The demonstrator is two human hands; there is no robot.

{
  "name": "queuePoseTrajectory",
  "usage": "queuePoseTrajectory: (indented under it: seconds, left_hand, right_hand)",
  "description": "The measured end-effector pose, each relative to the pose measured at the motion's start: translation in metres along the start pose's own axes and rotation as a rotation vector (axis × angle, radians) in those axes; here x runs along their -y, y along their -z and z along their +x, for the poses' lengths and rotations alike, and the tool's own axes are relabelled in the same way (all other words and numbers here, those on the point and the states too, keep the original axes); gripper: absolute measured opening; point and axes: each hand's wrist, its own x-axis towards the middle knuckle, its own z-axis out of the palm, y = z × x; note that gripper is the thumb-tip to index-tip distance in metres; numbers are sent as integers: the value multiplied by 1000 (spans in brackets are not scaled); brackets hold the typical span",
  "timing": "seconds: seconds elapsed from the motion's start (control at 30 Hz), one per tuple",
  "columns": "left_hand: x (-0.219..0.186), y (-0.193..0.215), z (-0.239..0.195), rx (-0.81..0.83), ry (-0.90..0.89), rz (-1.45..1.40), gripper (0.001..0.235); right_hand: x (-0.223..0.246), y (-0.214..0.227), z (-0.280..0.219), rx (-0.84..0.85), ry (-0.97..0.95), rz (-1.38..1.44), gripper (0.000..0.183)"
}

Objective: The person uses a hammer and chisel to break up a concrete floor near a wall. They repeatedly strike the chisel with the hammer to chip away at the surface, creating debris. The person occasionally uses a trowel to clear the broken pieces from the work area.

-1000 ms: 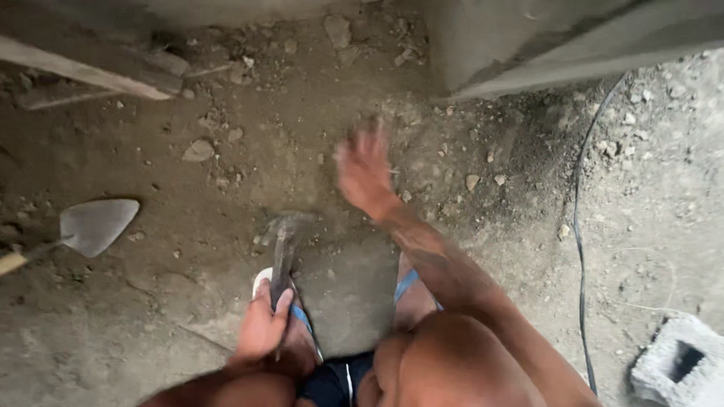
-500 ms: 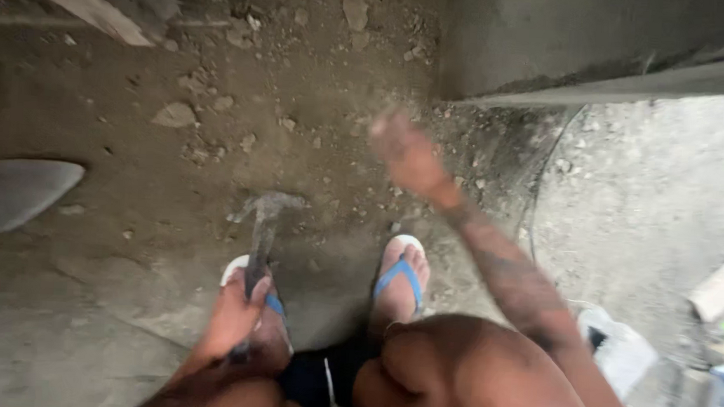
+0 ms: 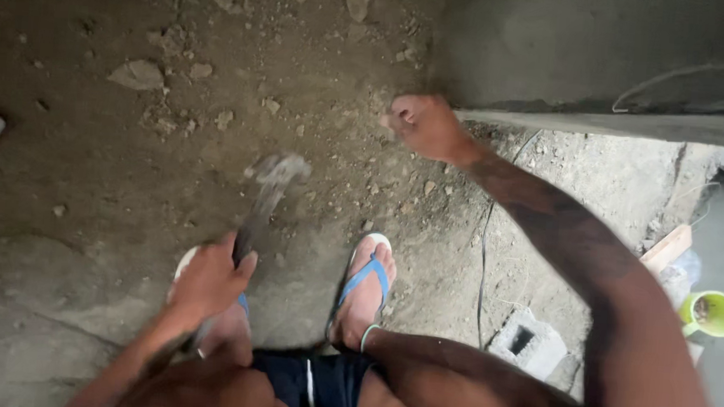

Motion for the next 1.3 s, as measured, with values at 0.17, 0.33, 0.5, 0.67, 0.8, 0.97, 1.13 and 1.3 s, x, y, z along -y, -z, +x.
queuePoseTrajectory:
  seconds: [0.17,0.33,0.5,0.67,0.8,0.97,1.13,1.3]
  left_hand:
    - [-25,22,7,19,-201,-129,62]
    - [-54,36,15,3,-208,-197,63]
    - [-94,67,7,-133,-418,-386,36]
    - [-94,30,50,-9,-389,-100,56]
    - [-90,45,30,80,-325,-65,58]
    - [-106,59,20,-198,-421,-380,67]
    - [-112,44,29,-193,-482,-365,50]
    - [-98,15,39,-44,-426,-318,59]
  right_hand:
    - [-35,-21,1,-35,18,-108,29]
    - [-66,-38,8,37,19,-178,30]
    - [-63,-32,22,130,38,-146,32]
    - [-51,-27,26,237,28,-144,23]
    - [-52,-29,26,385,-92,-145,27]
    - [-53,-23,21,292,-63,-51,16]
    - [-49,-19,6,220,-103,21,19]
    - [-53,-21,-7,204,-137,32,22]
